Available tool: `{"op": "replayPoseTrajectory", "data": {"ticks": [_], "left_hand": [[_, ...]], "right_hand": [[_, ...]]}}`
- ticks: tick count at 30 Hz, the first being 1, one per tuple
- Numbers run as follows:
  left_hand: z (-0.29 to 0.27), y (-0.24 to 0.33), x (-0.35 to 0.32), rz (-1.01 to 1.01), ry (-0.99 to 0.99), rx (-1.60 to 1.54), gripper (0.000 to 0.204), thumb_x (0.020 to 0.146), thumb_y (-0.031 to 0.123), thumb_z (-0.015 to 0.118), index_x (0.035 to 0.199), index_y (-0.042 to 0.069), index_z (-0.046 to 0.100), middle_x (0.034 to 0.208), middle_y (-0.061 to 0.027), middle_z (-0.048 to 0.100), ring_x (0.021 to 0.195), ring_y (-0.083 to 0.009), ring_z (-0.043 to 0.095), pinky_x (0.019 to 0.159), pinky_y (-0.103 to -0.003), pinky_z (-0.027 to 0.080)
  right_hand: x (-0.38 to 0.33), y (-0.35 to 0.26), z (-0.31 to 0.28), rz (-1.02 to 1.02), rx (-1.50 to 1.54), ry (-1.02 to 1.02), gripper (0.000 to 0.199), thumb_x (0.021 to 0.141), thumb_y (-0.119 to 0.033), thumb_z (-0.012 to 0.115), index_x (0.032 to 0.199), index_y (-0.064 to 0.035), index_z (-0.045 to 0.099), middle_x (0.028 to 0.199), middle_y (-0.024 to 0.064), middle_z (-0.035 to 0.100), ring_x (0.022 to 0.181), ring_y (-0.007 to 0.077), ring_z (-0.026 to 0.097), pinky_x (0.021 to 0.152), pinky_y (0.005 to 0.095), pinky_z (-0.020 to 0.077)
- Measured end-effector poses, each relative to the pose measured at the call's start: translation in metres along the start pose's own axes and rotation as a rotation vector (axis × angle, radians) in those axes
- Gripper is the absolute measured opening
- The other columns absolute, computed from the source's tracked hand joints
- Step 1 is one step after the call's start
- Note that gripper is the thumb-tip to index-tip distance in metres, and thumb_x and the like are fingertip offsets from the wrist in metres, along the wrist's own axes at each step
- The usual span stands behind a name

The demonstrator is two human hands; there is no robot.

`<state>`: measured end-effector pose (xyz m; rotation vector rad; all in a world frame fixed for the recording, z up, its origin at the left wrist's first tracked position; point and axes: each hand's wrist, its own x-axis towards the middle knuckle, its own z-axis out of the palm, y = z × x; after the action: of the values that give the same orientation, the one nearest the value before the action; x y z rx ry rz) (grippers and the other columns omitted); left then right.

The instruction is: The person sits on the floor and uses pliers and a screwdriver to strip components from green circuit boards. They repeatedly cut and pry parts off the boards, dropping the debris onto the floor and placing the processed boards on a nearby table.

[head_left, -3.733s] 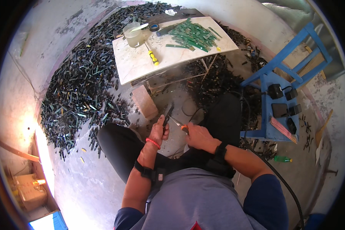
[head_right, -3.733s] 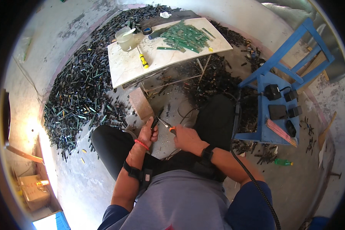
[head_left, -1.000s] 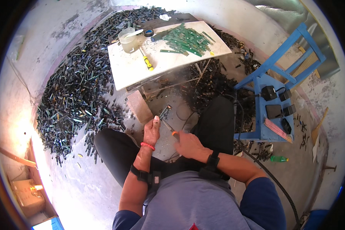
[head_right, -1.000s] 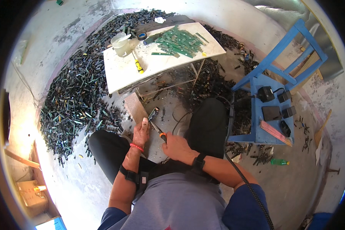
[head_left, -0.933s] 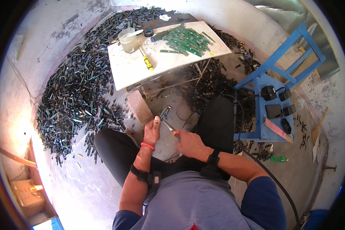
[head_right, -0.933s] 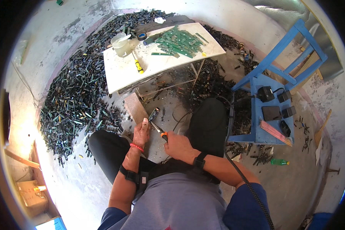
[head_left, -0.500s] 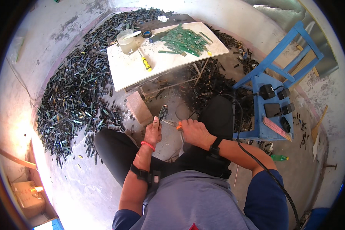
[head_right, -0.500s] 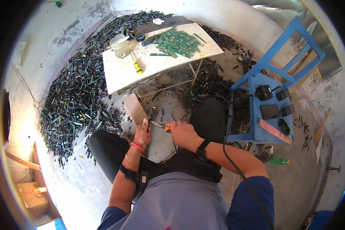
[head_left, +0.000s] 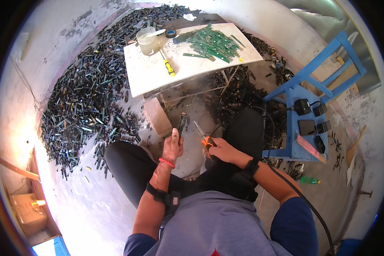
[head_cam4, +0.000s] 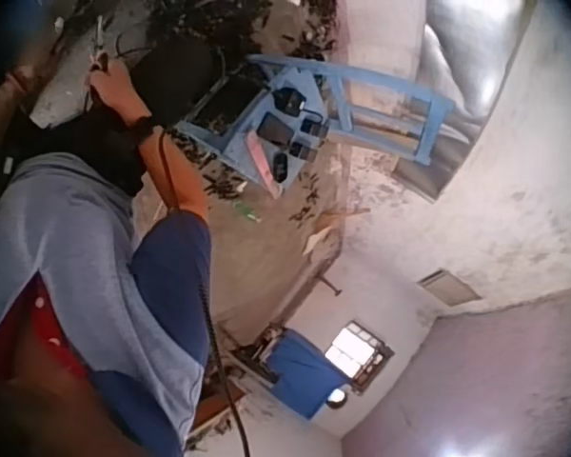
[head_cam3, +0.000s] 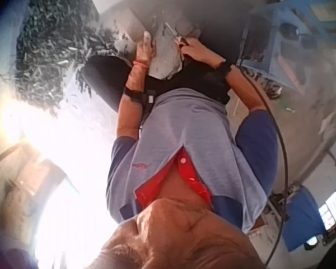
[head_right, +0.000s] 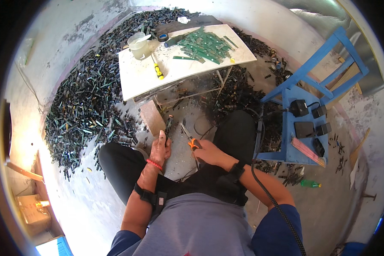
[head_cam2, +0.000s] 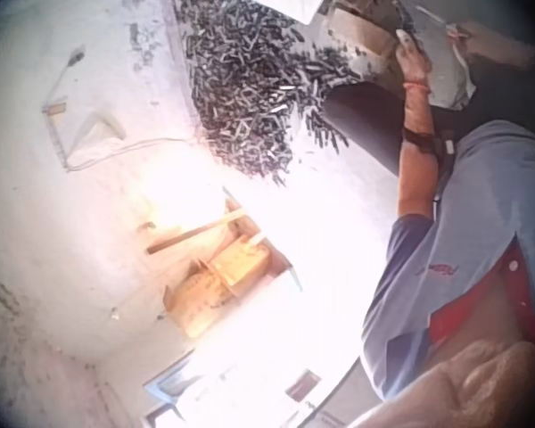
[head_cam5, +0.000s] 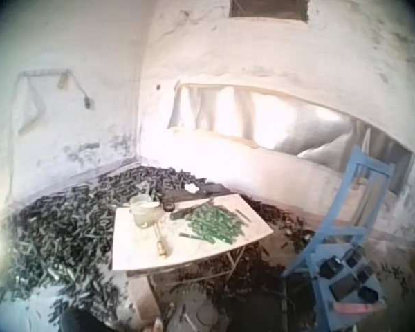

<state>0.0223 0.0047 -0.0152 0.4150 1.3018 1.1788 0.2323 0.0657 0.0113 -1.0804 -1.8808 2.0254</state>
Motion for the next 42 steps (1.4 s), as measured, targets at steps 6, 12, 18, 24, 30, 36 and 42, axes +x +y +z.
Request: {"op": "replayPoseTrajectory", "data": {"ticks": [6,12,18,24,30,36,42], "left_hand": [[0.004,0.002,-0.002,0.073,-0.019,0.122,0.055,0.089,0.058,0.043,0.063,0.010,0.043,0.050,0.0064,0.031,0.040,-0.0048,0.028,0.038,-0.021,0.024],[-0.001,-0.003,0.001,0.210,-0.037,0.287,0.056,0.093,0.052,0.039,0.060,0.007,0.044,0.052,0.0032,0.038,0.043,-0.0060,0.033,0.040,-0.024,0.027],[-0.003,-0.006,0.001,0.389,-0.013,0.528,0.058,0.094,0.047,0.041,0.062,0.000,0.049,0.054,-0.0033,0.043,0.052,-0.0125,0.041,0.051,-0.030,0.037],[-0.003,-0.004,0.000,0.395,-0.018,0.508,0.058,0.094,0.046,0.042,0.063,-0.002,0.049,0.054,-0.0047,0.043,0.054,-0.0135,0.041,0.052,-0.031,0.038],[-0.003,-0.004,0.001,0.371,-0.028,0.546,0.058,0.093,0.046,0.044,0.063,-0.002,0.050,0.054,-0.0049,0.043,0.054,-0.0135,0.040,0.053,-0.031,0.038],[-0.002,-0.004,0.000,0.451,-0.031,0.661,0.055,0.092,0.045,0.049,0.065,-0.004,0.051,0.053,-0.0096,0.042,0.052,-0.0152,0.041,0.050,-0.034,0.037],[0.000,-0.004,-0.003,0.460,-0.068,0.774,0.049,0.089,0.040,0.053,0.065,-0.003,0.051,0.057,-0.0199,0.045,0.050,-0.0335,0.042,0.050,-0.041,0.038]], "right_hand": [[-0.026,-0.068,-0.005,0.187,-0.008,-0.184,0.020,0.074,-0.018,0.050,0.080,-0.0013,0.058,0.073,0.0032,0.058,0.066,0.0112,0.053,0.050,0.0258,0.0412],[-0.026,-0.084,-0.014,0.348,-0.079,-0.260,0.020,0.072,-0.018,0.051,0.078,-0.0009,0.061,0.071,0.0037,0.060,0.065,0.0123,0.056,0.051,0.0250,0.0438],[-0.022,-0.092,-0.018,0.437,-0.150,-0.299,0.020,0.075,-0.019,0.050,0.084,-0.0033,0.059,0.076,0.0038,0.062,0.068,0.0112,0.058,0.055,0.0247,0.0449],[-0.026,-0.103,-0.016,0.463,-0.152,-0.276,0.018,0.071,-0.018,0.051,0.071,-0.0033,0.062,0.066,0.0052,0.061,0.059,0.0126,0.057,0.053,0.0264,0.0440],[-0.023,-0.102,-0.018,0.494,-0.165,-0.305,0.019,0.070,-0.019,0.052,0.070,-0.0025,0.062,0.064,0.0057,0.061,0.058,0.0127,0.057,0.052,0.0263,0.0449],[-0.018,-0.098,-0.025,0.543,-0.201,-0.398,0.023,0.073,-0.020,0.050,0.085,-0.0018,0.059,0.078,0.0069,0.065,0.068,0.0139,0.062,0.056,0.0261,0.0469],[-0.009,-0.098,-0.036,0.640,-0.209,-0.470,0.023,0.073,-0.020,0.051,0.086,-0.0035,0.061,0.077,0.0055,0.065,0.066,0.0139,0.063,0.054,0.0248,0.0468]]}}
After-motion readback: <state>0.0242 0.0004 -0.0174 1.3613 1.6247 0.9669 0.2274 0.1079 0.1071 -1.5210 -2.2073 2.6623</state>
